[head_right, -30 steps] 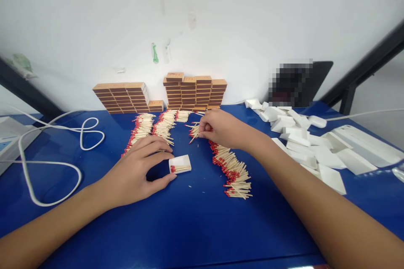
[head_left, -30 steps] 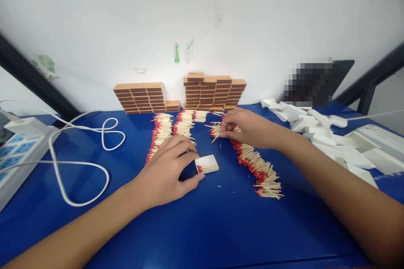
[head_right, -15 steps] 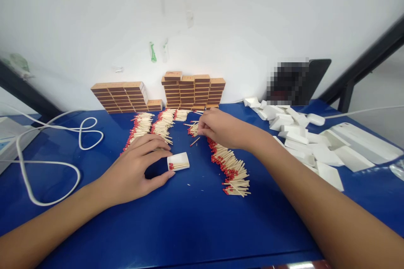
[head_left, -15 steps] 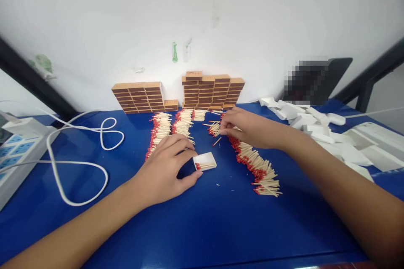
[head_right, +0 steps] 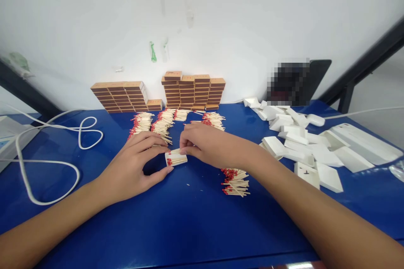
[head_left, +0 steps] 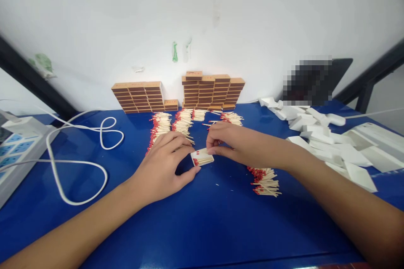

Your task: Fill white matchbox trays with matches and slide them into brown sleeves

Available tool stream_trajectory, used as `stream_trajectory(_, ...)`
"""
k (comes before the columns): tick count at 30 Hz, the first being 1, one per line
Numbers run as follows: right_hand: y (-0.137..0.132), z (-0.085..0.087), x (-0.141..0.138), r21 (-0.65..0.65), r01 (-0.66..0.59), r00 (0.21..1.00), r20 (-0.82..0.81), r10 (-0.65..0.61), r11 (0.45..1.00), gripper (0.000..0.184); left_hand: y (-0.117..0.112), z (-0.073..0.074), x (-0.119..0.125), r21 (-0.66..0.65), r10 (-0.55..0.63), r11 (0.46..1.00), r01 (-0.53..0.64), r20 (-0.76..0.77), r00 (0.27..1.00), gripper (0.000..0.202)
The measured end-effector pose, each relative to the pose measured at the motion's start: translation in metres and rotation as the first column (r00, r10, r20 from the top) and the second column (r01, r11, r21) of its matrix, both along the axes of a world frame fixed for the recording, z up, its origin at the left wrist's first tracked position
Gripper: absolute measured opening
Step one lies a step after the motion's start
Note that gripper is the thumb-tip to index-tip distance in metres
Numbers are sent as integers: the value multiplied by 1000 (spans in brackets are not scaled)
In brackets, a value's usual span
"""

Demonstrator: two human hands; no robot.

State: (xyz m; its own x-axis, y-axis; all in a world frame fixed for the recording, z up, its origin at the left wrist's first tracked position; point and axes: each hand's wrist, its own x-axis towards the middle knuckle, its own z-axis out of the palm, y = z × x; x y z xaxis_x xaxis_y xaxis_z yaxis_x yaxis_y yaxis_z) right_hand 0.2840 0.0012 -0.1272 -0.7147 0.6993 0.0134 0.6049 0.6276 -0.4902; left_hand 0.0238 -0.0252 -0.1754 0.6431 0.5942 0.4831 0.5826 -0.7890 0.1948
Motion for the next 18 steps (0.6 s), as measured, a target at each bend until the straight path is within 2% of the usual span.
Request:
stream_trajectory(6,-13,-8,-16,91,2,997,71,-9,996,13,1,0,0,-1,-6,1000,6,2,1000,23)
stream_trajectory(10,-15,-7,-15,113,-3,995,96,-8,994,12,0,1,0,-19,-15,1000,15,-2,1000,20)
stream_trajectory(14,-1,-4,1,157,38,999,7,-40,987,10,0,0,1,-18,-20,1000,20,-2,1000,23)
stream_trajectory(18,19,-6,19,147,82,996,26,-87,986,9,1,-2,0,7,-25,1000,25,1,1000,24)
